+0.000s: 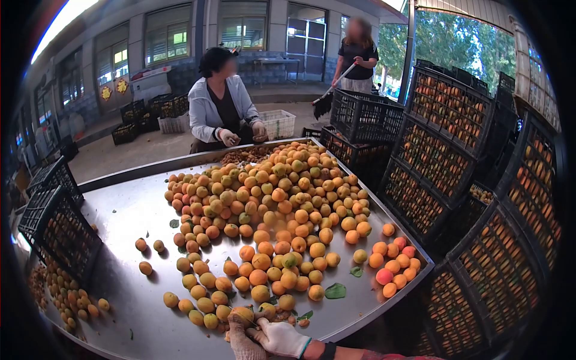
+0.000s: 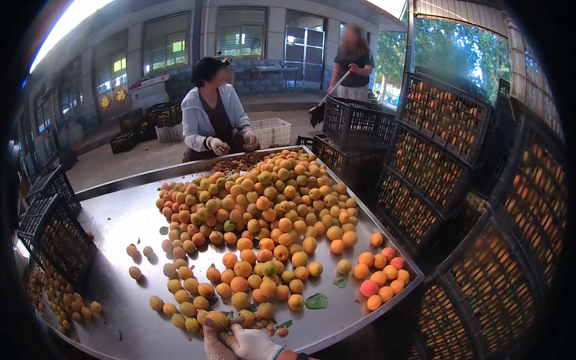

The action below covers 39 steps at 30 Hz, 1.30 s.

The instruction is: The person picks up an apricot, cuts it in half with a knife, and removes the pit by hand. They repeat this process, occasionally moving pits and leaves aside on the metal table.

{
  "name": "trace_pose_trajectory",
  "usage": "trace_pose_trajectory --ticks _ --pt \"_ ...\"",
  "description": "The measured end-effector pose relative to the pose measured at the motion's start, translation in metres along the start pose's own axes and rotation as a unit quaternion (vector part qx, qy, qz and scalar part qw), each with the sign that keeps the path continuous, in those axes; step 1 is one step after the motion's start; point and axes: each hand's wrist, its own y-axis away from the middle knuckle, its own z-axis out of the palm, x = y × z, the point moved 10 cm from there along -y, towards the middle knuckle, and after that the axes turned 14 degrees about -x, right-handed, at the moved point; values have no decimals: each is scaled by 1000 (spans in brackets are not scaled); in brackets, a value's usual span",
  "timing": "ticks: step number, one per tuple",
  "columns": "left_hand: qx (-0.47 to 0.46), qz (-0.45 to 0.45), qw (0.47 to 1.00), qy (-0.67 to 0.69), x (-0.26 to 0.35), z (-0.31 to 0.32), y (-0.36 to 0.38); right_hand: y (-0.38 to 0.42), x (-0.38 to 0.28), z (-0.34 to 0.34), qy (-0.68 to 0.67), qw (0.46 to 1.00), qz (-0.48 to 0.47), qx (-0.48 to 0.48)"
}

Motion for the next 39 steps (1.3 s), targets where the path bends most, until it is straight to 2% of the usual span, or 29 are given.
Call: trace_pose_trajectory --ticks 1,2,3,4,6,7,9,10,12,13,15,16,17,18,19,20,21,22,23,24,26,28,33,34,35,37,39 --pt "0 -1 1000 -1 -2 -1 -2 1 -2 -1 -1 1000 1 0" --pt "11 -54 986 157 -23 -1 -4 1 -3 -2 13 1000 6 -3" --pt "23 -105 944 311 -41 4 -3 0 -4 -4 27 1000 10 -5" --pt "23 -104 944 311 -40 0 -4 0 -5 -8 27 1000 9 -5" --pt "-56 -85 942 319 -30 7 -9 -1 2 -7 -54 996 20 -72" --pt "-56 -85 942 319 -29 6 -9 -1 3 -12 -54 996 20 -73" --pt "-64 -38 980 185 -10 -2 -14 -2 -3 -11 -81 989 -12 -124" --pt "-63 -38 980 185 -9 -5 -13 -1 -7 -11 -81 989 -13 -124" --pt "-121 -47 905 405 -12 9 -13 2 -9 -15 -57 993 21 -104" --pt "-121 -46 904 406 -13 13 -12 2 -7 -12 -56 993 21 -104" --pt "-48 0 985 168 -7 3 -10 3 1 -10 -25 995 49 -80" --pt "-81 -14 968 236 -36 5 -20 2 -3 -13 -47 996 30 -74" --pt "-41 -40 912 407 -56 10 -24 0 -9 -15 47 995 28 -81" --pt "-23 -73 897 436 -51 15 -23 0 -36 -16 175 977 -113 -43" --pt "-56 -93 903 415 -66 15 -23 3 -34 -11 204 969 -129 -49" --pt "-50 -66 916 393 -52 14 -26 -5 -22 -15 80 993 -76 -45" --pt "-69 -58 928 362 -47 12 -25 -5 -13 -20 30 999 -14 -37" --pt "-14 -76 926 369 -52 9 -24 -6 -10 -23 11 999 17 -27" --pt "-44 -103 888 446 -63 16 -25 -5 -11 -23 -15 999 31 -38" --pt "-83 -103 871 473 -43 25 -21 -4 -15 -23 -14 999 18 -28" --pt "-77 -93 891 438 -27 22 -19 -3 -17 -25 -10 1000 13 -25" --pt "-87 -91 883 452 -30 21 -18 -1 -10 -20 -60 996 41 -46" --pt "-101 -112 884 443 -33 23 -17 1 -29 -28 25 999 -47 12" --pt "-116 -116 860 484 -30 28 -16 1 -29 -27 24 999 -46 12" --pt "-129 -118 834 524 -28 32 -16 -1 -26 -24 27 999 -30 -5" --pt "-115 -124 837 521 -34 29 -15 -3 -25 -23 28 999 -15 -24" --pt "-101 -131 839 519 -38 26 -14 -5 -17 -19 -34 994 45 -89"
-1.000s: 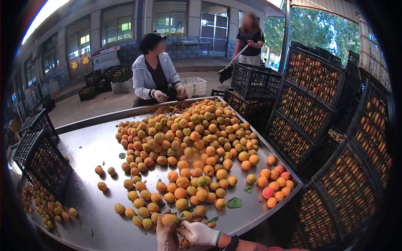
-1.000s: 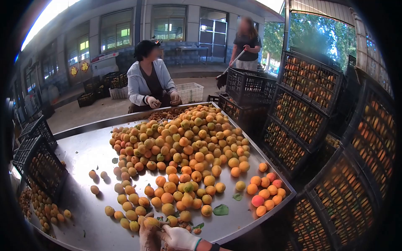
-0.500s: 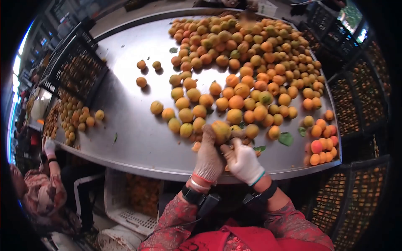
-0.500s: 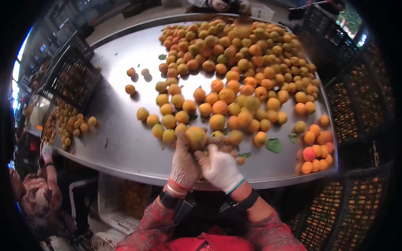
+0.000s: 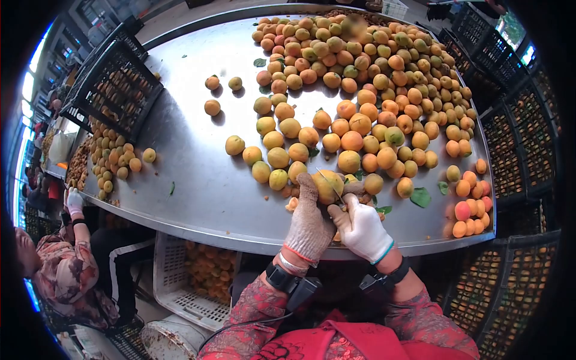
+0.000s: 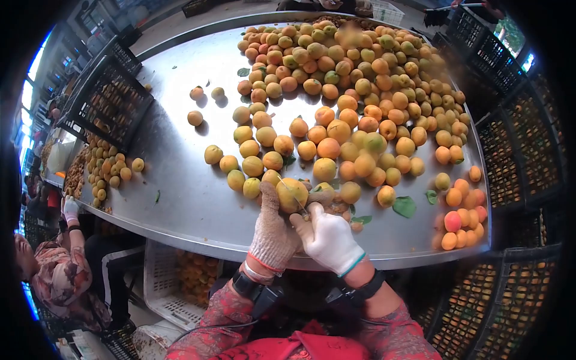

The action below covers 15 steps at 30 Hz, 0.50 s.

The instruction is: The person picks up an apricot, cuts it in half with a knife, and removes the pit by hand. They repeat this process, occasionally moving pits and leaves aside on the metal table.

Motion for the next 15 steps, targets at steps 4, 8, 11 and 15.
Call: trace_pose_trajectory --ticks 4,8,11,15 --pt "-20 4 996 -92 1 -11 -2 0 -1 -8 -86 996 -31 -10" --pt "-23 36 976 -215 12 -7 -3 3 0 -5 -36 999 -38 12" --pt "32 43 989 -140 5 -7 0 2 2 0 33 999 -6 30" --pt "21 12 1000 -15 -4 1 -1 2 -5 -4 62 997 -20 44"
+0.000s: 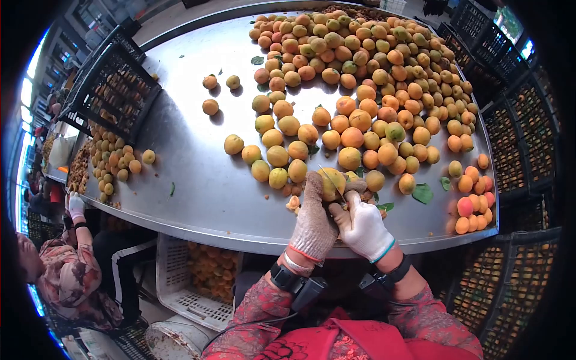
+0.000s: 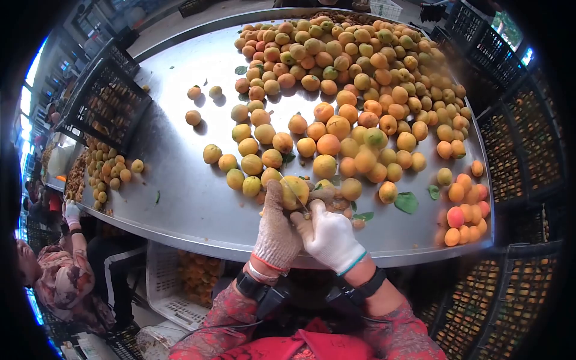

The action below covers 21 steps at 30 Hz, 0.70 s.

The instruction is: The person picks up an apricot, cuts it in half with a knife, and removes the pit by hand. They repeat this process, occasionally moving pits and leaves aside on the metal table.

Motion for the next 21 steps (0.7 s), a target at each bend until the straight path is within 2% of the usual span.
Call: trace_pose_trajectory --ticks 2,5,7,11,14,16,21 --pt "-6 -14 1000 17 -3 -2 -2 -2 8 3 -82 996 9 -43" --pt "-15 -11 1000 -24 0 -12 -5 -1 9 -1 -125 989 27 -75" --pt "-35 14 987 -157 18 -6 -4 0 11 -3 -115 992 -3 -57" --pt "-48 -13 973 -223 37 16 3 4 -1 -13 -112 990 -84 -6" --pt "-42 -46 958 -280 37 10 5 3 3 -10 -73 993 -85 -28" --pt "-60 -34 918 -391 46 22 5 2 5 -8 -62 994 -77 -42" --pt "-52 8 891 -450 61 41 8 2 2 -9 -85 992 -72 -59"
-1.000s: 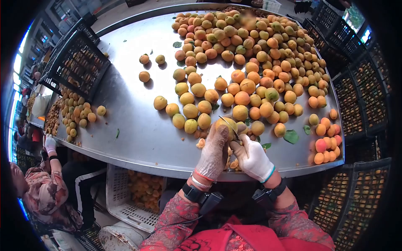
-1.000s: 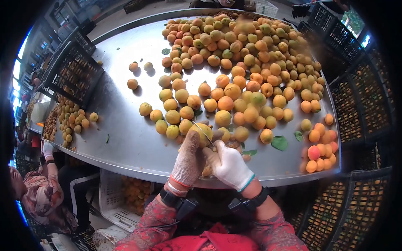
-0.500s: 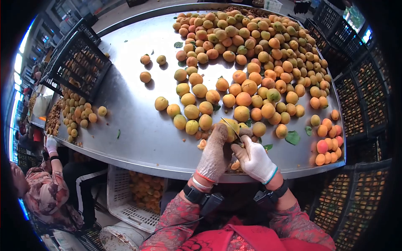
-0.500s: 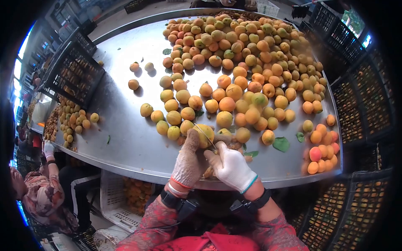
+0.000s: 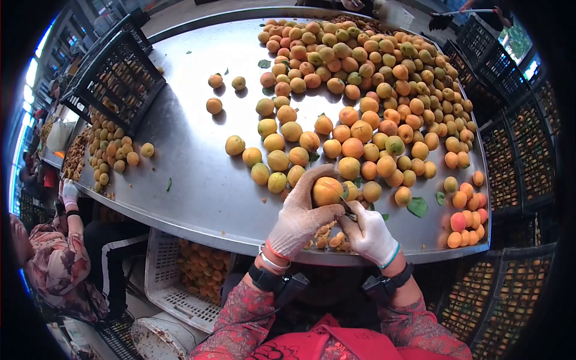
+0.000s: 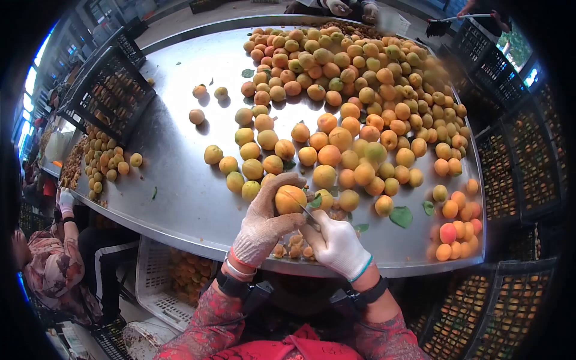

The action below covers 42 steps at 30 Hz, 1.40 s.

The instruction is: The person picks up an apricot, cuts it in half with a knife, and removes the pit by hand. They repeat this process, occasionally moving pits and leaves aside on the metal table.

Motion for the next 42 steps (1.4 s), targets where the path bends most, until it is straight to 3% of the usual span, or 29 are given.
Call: trace_pose_trajectory --ticks 2,4,5,7,12,14,17,21,23,25,26,28,32,34,39,42 --pt "19 3 1000 -4 -3 -3 1 2 -11 -7 -13 999 -32 35" --pt "-15 30 978 206 -23 2 -1 2 -6 -4 9 999 -33 37" --pt "-15 30 978 206 -28 5 -1 2 -3 -2 30 998 -35 39" --pt "39 -10 943 330 -50 8 1 3 4 0 50 997 -34 52" --pt "15 17 957 289 -41 4 0 1 -3 -4 103 992 -32 65" --pt "21 1 988 155 -35 -3 1 -1 -2 -1 115 992 -3 44" --pt "30 -3 997 71 -26 -3 5 -1 3 5 101 994 2 35" --pt "46 16 994 102 -31 -6 7 1 5 9 70 997 11 23" --pt "102 -36 993 53 -50 -18 11 1 1 16 124 991 -40 13" --pt "153 -11 980 130 -40 -13 13 4 9 21 158 986 -34 29" --pt "147 -21 984 99 -39 -12 12 10 -16 27 278 951 -134 31" --pt "119 17 981 154 -32 -9 10 0 -12 13 152 988 -12 25" --pt "111 20 978 178 -23 0 15 -4 2 21 108 994 -18 32" --pt "99 -26 981 165 -28 4 17 -7 8 25 62 998 -15 -21" --pt "115 3 984 137 -26 -2 13 -7 15 26 -62 996 6 -65" --pt "99 9 988 120 -31 -5 12 -6 9 29 -135 985 -52 -96"
